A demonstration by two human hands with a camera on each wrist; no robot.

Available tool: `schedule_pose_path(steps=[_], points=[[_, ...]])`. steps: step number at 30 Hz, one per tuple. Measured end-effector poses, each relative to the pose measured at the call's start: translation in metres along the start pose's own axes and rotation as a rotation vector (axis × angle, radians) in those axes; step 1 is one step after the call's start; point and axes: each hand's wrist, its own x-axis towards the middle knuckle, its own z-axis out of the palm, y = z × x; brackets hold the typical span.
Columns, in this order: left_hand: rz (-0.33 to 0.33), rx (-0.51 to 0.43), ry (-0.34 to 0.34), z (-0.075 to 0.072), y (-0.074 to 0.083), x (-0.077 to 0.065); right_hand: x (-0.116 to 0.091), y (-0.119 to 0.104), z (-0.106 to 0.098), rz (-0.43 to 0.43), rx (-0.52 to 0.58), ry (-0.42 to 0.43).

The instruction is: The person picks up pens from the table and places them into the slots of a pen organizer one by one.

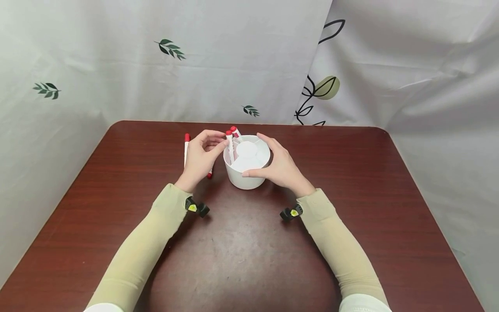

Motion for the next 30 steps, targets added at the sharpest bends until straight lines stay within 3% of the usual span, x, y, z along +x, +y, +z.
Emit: schedule_pose_path(steps=[12,19,30], points=[[0.01,-0.034,0.017,-0.017,0.003,-0.007,-0.022,0.0,-0.01,-0.035,-0.126,0.006],[0.015,-0.038,0.043,-0.028,0.008,-0.011,-0.022,0.001,-0.011,-0.05,-0.108,0.045],[0.012,-0.047,0.062,-0.033,0.013,-0.013,-0.012,0.003,-0.001,-0.024,-0.044,0.055]])
